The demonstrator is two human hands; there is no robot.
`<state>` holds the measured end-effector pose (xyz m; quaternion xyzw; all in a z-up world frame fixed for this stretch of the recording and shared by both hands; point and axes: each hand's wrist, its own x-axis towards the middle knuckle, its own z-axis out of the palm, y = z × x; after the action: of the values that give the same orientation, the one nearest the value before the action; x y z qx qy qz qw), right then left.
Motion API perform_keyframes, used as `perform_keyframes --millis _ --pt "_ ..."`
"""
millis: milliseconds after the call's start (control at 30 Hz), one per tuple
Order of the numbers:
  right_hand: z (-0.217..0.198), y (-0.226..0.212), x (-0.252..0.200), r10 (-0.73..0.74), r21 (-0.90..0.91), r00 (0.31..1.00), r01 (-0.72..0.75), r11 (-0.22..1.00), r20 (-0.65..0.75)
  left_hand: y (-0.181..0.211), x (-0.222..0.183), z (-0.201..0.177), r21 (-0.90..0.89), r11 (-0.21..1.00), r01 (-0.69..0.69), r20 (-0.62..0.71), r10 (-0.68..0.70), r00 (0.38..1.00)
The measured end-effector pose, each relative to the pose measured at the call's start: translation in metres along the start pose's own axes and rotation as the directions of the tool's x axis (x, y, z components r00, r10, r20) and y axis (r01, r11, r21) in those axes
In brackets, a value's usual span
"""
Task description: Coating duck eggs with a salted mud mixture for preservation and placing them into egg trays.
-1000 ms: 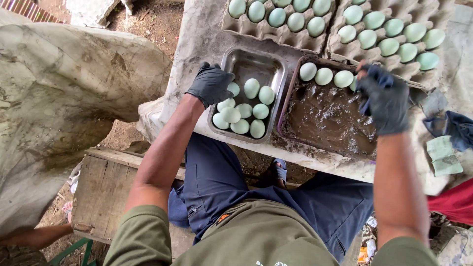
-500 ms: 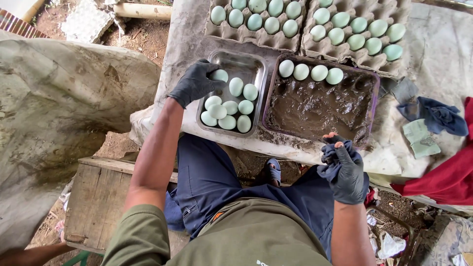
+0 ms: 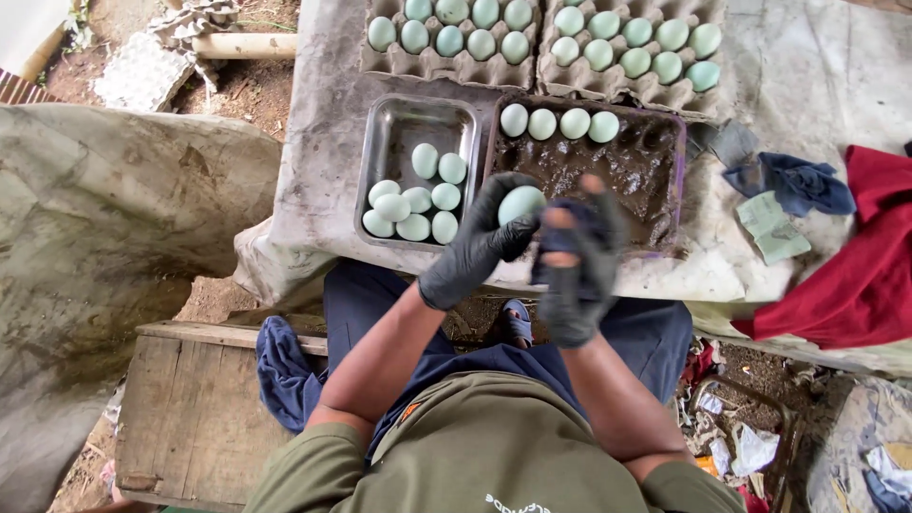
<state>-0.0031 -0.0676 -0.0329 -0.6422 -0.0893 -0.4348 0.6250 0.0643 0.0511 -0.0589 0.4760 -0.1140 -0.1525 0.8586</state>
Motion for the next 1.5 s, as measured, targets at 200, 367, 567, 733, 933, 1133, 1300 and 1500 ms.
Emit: perform_keyframes --millis 200,367,567,733,933,1133,1300,1500 --pt "0.017 -0.025 0.013 -0.097 -0.094 0.975 0.117 0.989 0.201 -0.020 -0.024 0.025 0.223 0.925 -0.308 0.037 0.308 0.951" --pt "0.016 -0.004 0.035 0.385 0.097 0.899 -0.410 0.907 0.207 -0.002 -0.038 0.042 0.725 0.611 -0.317 0.046 0.416 0.908" --pt "0.016 -0.017 -0.004 0.068 -0.022 0.979 -0.065 0.998 0.192 -0.053 -0.005 0.003 0.727 0.578 -0.372 0.018 0.526 0.850" --pt "0.015 -0.011 0.044 0.281 -0.076 0.896 -0.272 0.959 0.344 -0.010 -0.026 0.029 0.793 0.499 -0.349 0.028 0.542 0.840" --pt "0.007 0.008 0.076 0.525 0.163 0.847 -0.531 0.831 0.084 0.003 -0.022 0.037 0.375 0.899 -0.228 -0.100 0.283 0.954" --pt "0.012 -0.026 0.017 -0.008 0.031 0.971 0.001 1.000 0.238 -0.025 -0.006 0.014 0.272 0.957 -0.102 -0.192 0.158 0.968" --pt "0.007 -0.039 0.039 0.108 -0.047 0.943 -0.098 0.994 0.315 -0.006 -0.039 0.055 0.601 0.744 -0.292 -0.001 0.366 0.931" --pt "0.013 -0.031 0.012 -0.067 -0.137 0.966 0.104 0.985 0.250 -0.038 -0.007 0.026 0.010 0.938 -0.346 -0.225 0.339 0.913"
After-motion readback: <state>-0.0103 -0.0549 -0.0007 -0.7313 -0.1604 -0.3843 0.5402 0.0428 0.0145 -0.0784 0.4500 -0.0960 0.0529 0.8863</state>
